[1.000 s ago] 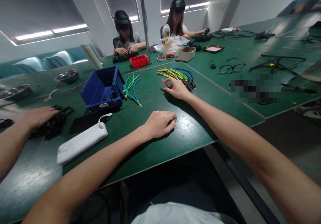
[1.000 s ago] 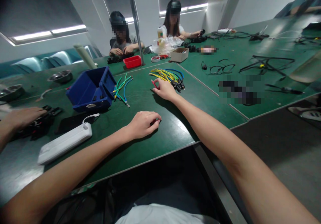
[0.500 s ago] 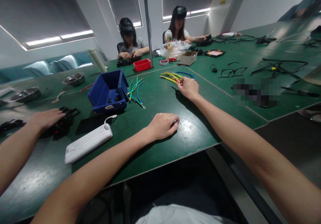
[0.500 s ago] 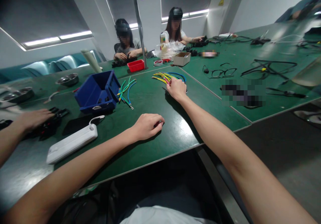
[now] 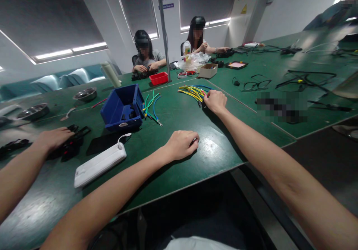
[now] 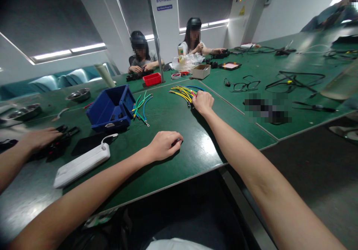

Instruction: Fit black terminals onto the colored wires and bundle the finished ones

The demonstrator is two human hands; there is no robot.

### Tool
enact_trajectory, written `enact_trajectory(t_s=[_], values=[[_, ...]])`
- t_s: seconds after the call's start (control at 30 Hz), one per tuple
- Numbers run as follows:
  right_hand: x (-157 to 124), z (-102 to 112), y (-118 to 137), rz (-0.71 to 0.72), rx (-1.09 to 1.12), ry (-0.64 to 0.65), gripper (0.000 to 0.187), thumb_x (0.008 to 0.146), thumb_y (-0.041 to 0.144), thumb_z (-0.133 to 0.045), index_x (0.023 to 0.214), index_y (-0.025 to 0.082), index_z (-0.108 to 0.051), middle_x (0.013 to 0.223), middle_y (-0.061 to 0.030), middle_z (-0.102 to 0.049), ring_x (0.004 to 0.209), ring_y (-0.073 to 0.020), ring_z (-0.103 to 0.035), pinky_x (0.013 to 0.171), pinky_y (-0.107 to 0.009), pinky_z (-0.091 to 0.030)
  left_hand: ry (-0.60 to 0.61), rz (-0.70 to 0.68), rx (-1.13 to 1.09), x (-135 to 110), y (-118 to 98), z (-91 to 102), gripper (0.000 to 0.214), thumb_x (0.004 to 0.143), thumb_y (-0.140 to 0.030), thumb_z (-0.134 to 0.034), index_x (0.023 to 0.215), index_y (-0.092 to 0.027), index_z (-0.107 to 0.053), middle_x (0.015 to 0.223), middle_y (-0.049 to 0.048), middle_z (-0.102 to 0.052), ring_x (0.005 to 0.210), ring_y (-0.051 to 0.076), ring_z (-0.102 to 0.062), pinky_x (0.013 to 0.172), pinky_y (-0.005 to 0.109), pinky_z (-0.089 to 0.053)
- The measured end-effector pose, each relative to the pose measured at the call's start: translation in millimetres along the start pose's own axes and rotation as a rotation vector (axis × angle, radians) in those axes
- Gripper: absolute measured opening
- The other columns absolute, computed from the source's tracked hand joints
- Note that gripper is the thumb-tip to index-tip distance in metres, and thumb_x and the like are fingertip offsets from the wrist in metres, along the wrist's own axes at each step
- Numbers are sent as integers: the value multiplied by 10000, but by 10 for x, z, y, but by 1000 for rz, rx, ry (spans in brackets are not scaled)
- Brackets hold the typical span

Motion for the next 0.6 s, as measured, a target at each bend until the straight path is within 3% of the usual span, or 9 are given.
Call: enact_trajectory(t_s=[0.6], values=[[15, -26, -18, 1, -10, -35, 404, 896, 364, -418, 1017, 115, -713, 988, -199, -684, 967, -334, -591, 791, -419, -467, 2, -27, -19, -10, -3, 13, 148, 877, -242, -467, 916, -194, -601, 846, 3, -676, 738, 146, -607, 662, 253, -408]])
Point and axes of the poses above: each hand's wrist, its own x-axis towards the middle knuckle, its own z-axis out of the back of the hand, y = z × x, the point moved 3 cm from there along x, towards the middle knuckle
